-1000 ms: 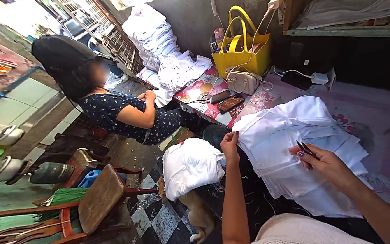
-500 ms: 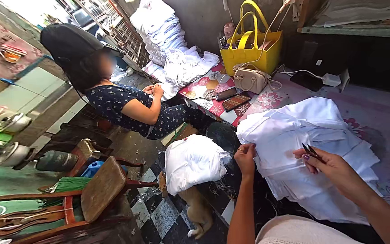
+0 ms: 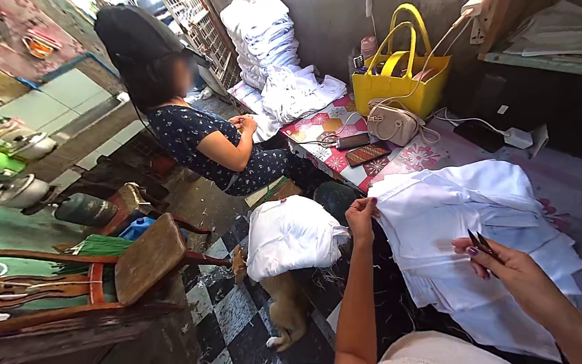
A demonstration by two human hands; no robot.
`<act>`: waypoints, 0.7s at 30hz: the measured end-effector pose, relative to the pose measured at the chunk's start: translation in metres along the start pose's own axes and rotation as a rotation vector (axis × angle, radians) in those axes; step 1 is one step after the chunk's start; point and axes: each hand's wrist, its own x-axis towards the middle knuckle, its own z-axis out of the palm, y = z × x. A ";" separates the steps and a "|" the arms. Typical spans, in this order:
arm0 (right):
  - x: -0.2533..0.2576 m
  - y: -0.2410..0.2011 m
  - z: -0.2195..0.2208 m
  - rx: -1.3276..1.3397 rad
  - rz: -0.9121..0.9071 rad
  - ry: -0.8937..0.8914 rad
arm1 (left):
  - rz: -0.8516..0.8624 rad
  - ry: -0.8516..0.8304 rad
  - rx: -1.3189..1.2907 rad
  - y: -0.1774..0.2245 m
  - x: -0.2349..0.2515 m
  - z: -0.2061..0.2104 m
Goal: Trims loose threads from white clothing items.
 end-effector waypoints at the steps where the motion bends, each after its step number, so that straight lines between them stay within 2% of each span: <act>1: -0.001 -0.001 -0.002 -0.013 -0.009 0.001 | -0.026 0.055 -0.039 -0.002 0.007 -0.006; 4: -0.008 0.001 -0.009 -0.007 -0.006 0.021 | -0.090 0.243 -0.108 -0.006 0.021 -0.033; 6: -0.010 0.004 -0.011 0.013 0.021 0.022 | -0.079 0.310 -0.088 -0.009 0.022 -0.042; 8: -0.007 0.007 -0.007 0.020 0.036 0.007 | -0.069 0.222 -0.013 -0.009 0.018 -0.039; 10: -0.003 0.004 0.002 0.014 0.035 -0.018 | -0.094 0.012 0.061 -0.008 0.017 -0.030; 12: -0.001 -0.002 0.012 0.008 0.020 -0.038 | -0.100 -0.029 0.071 -0.019 0.023 -0.020; 14: 0.000 -0.007 0.015 -0.014 0.005 -0.050 | -0.138 0.061 0.018 -0.028 0.032 -0.021; 18: -0.005 -0.004 0.007 -0.033 0.020 -0.033 | -0.250 0.297 -0.159 -0.041 0.049 -0.049; 21: -0.009 0.002 0.002 -0.046 0.050 -0.001 | -0.212 0.388 -0.045 -0.053 0.063 -0.067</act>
